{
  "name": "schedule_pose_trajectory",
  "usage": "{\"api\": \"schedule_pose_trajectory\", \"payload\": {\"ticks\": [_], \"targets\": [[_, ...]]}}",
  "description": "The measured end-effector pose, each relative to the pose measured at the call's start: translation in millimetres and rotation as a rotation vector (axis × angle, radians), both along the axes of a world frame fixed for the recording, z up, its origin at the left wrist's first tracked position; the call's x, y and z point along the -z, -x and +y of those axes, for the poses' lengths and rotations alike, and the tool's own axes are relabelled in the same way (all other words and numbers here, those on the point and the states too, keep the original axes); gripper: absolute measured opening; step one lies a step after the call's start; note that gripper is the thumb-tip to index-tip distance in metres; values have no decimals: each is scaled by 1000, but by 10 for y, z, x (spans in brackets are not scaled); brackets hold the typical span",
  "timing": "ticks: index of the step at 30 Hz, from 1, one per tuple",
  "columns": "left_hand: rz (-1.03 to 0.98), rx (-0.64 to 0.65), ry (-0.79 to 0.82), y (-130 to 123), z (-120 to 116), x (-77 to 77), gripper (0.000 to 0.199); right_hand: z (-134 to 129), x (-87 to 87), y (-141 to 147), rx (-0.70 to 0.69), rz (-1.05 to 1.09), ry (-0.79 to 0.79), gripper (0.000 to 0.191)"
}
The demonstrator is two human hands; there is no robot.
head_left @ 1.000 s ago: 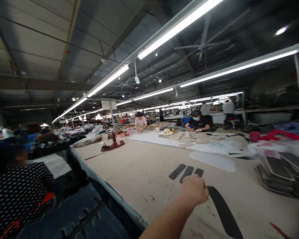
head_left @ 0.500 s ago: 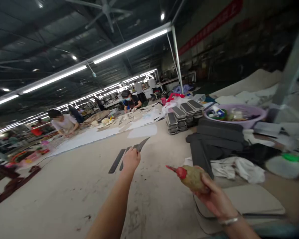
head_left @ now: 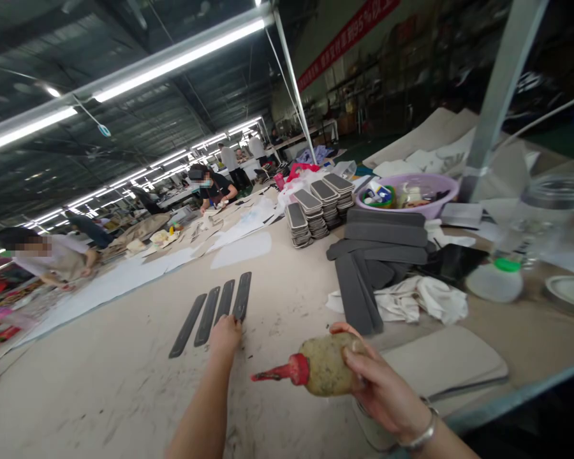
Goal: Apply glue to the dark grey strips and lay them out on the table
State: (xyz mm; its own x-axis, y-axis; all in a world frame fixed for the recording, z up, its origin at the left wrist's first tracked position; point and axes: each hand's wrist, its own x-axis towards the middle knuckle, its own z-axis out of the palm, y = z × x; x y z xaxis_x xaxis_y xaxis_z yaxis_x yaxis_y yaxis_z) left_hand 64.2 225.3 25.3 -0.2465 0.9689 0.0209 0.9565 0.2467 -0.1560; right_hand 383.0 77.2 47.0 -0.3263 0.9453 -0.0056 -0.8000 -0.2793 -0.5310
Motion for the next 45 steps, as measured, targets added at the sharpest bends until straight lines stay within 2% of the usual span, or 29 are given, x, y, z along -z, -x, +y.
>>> {"api": "schedule_pose_trajectory", "payload": {"ticks": [5, 10, 14, 18, 21, 23, 25, 27, 28, 31, 33, 37, 45], "targets": [[-69, -61, 33, 156, 146, 66, 30, 14, -21, 23, -4, -13, 1, 40], [-123, -92, 32, 254, 194, 99, 31, 11, -40, 2, -3, -9, -9, 42], [-159, -99, 29, 249, 187, 54, 30, 12, -25, -2, 23, 0, -9, 41], [-187, -109, -14, 148, 172, -30, 38, 30, -22, 16, 72, 33, -5, 42], [-315, -62, -192, -171, 123, -47, 42, 70, -62, 1, 181, 96, 40, 40], [-427, 31, -263, -585, 3, -40, 40, 98, -106, -49, 296, 144, 84, 39], [-548, 197, -258, -1129, -176, -25, 37, 124, -149, -143, 415, 179, 124, 38], [-698, 453, -207, -1703, -349, -3, 38, 157, -176, -278, 525, 200, 153, 36], [-704, 541, -175, -1962, -417, 11, 38, 176, -184, -356, 573, 209, 167, 35], [-573, 613, -116, -2513, -529, 63, 35, 219, -200, -593, 683, 239, 209, 33], [-495, 595, -81, -2685, -548, 100, 33, 228, -216, -725, 727, 256, 239, 31], [-447, 567, -54, -2783, -535, 132, 28, 222, -245, -860, 757, 274, 281, 28], [-421, 504, -33, -2859, -484, 95, 19, 230, -216, -807, 696, 232, 272, 33]]}}
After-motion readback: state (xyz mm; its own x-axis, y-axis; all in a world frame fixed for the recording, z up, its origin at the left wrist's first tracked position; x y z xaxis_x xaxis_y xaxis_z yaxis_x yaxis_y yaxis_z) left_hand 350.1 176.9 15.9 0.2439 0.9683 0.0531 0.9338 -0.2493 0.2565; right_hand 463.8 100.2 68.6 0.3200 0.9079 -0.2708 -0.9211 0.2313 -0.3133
